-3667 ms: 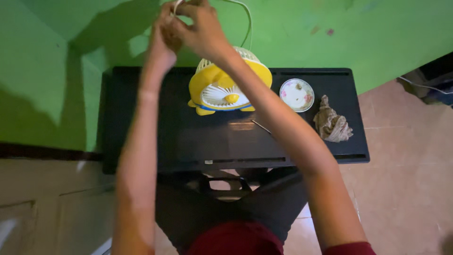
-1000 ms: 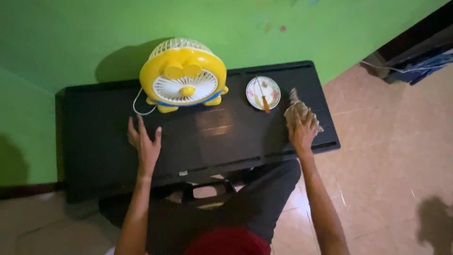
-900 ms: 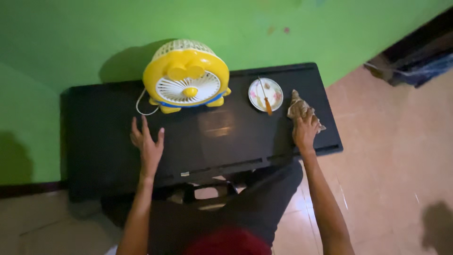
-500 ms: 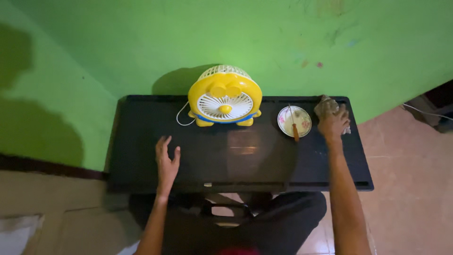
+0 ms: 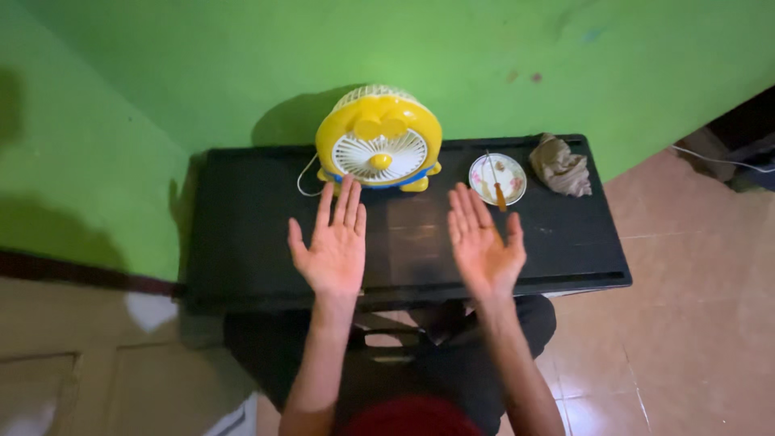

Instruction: The person assembles a small electric fan by attaching the front grille to the fan body using a screwdriver. They tighten multiple screws around the grille perimeter, rotate the fan to access different sides, and finally place the assembled fan upright on the table.

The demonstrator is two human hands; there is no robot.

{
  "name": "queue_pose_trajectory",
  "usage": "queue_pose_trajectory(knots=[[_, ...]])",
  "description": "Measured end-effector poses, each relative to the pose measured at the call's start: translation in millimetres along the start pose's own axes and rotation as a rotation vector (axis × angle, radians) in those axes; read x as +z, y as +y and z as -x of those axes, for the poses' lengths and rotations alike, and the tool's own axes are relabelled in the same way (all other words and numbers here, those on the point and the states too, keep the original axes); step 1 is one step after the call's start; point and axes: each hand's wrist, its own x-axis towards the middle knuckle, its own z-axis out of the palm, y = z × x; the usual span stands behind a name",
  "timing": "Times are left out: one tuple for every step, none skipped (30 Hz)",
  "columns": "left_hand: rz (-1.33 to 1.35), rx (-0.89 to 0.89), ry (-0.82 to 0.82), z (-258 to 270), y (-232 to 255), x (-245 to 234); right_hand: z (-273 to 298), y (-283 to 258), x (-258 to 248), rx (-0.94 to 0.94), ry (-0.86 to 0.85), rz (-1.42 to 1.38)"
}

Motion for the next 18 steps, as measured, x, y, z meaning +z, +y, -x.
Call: queue_pose_trajectory(knots=[[0.034, 0.015, 0.000, 6, -1, 8, 0, 8, 10, 0.009, -0.005, -0.040], [0.069, 0.029, 0.001, 12, -1, 15, 0, 15, 18, 0.009, -0.025, -0.029], [0.106, 0.045, 0.008, 18, -1, 19, 2, 19, 24, 0.013, -0.039, -0.015], [0.103, 0.053, -0.015, 20, 0, 21, 3, 22, 30, 0.017, -0.053, -0.001], [0.097, 0.070, -0.028, 25, 3, 23, 4, 23, 35, 0.009, -0.061, 0.038], [0.091, 0.087, -0.042, 27, 6, 24, 4, 24, 38, 0.000, -0.070, 0.077], [0.061, 0.102, -0.046, 30, 7, 24, 5, 26, 40, -0.008, -0.073, 0.114], [0.030, 0.117, -0.049, 31, 8, 24, 6, 26, 41, -0.001, -0.070, 0.098], [0.000, 0.128, -0.053, 33, 8, 25, 7, 26, 42, 0.001, -0.068, 0.083], [-0.008, 0.131, -0.042, 35, 10, 25, 8, 26, 42, 0.003, -0.066, 0.067], [-0.016, 0.128, -0.034, 36, 10, 26, 9, 26, 43, 0.003, -0.072, 0.074], [-0.025, 0.124, -0.026, 37, 11, 27, 9, 26, 43, 0.004, -0.078, 0.080], [-0.027, 0.125, -0.032, 37, 11, 28, 10, 26, 43, 0.003, -0.085, 0.087], [-0.029, 0.125, -0.038, 38, 11, 28, 10, 25, 43, 0.003, -0.080, 0.088], [-0.031, 0.126, -0.046, 37, 11, 29, 10, 26, 43, 0.002, -0.076, 0.088], [-0.034, 0.126, -0.049, 37, 12, 30, 10, 26, 43, 0.002, -0.073, 0.089], [-0.036, 0.126, -0.053, 37, 12, 30, 9, 25, 43, 0.001, -0.073, 0.082], [-0.038, 0.127, -0.057, 37, 13, 31, 8, 25, 43, 0.000, -0.073, 0.076]])
